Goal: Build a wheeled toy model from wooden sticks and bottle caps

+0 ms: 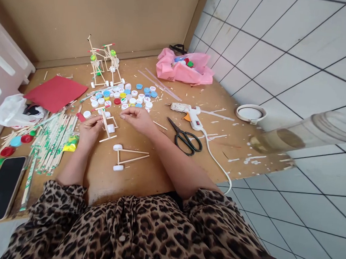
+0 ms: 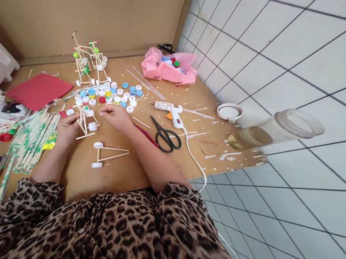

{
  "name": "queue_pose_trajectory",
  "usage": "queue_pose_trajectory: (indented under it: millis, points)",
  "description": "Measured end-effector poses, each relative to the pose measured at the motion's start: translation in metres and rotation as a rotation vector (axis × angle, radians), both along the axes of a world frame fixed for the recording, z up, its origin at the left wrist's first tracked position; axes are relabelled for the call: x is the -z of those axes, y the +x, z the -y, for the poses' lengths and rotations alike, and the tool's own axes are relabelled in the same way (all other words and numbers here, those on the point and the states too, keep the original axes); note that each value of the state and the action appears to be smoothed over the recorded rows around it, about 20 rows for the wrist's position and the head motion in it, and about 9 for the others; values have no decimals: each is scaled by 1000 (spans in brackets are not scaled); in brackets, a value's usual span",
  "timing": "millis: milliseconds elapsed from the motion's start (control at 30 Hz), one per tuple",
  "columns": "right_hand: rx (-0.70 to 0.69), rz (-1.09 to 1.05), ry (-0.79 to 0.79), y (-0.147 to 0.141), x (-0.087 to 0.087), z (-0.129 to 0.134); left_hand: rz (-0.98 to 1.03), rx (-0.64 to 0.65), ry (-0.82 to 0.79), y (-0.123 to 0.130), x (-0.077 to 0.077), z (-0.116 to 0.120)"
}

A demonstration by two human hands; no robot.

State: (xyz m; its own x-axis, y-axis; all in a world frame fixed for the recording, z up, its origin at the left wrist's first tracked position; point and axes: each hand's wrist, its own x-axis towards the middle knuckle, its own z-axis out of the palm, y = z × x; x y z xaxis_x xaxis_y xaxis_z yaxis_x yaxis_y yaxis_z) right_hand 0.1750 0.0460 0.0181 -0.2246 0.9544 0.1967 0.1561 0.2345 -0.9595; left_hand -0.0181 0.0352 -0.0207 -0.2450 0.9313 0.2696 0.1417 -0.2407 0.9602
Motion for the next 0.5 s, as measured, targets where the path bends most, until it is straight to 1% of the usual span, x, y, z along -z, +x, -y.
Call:
queue_pose_trajectory:
  millis: [100, 300, 433, 500]
  points:
    - [5, 0, 34, 1, 2, 4, -43, 20, 1, 1, -4, 3]
    - [-26, -53, 94, -1, -1, 18, -133, 69, 97, 6, -12, 10]
    - [-59, -87, 106, -4, -2, 21, -179, 79, 91, 8, -14, 13]
    - [-65, -101, 94, -5, 1, 20, -171, 85, 92, 8, -14, 13]
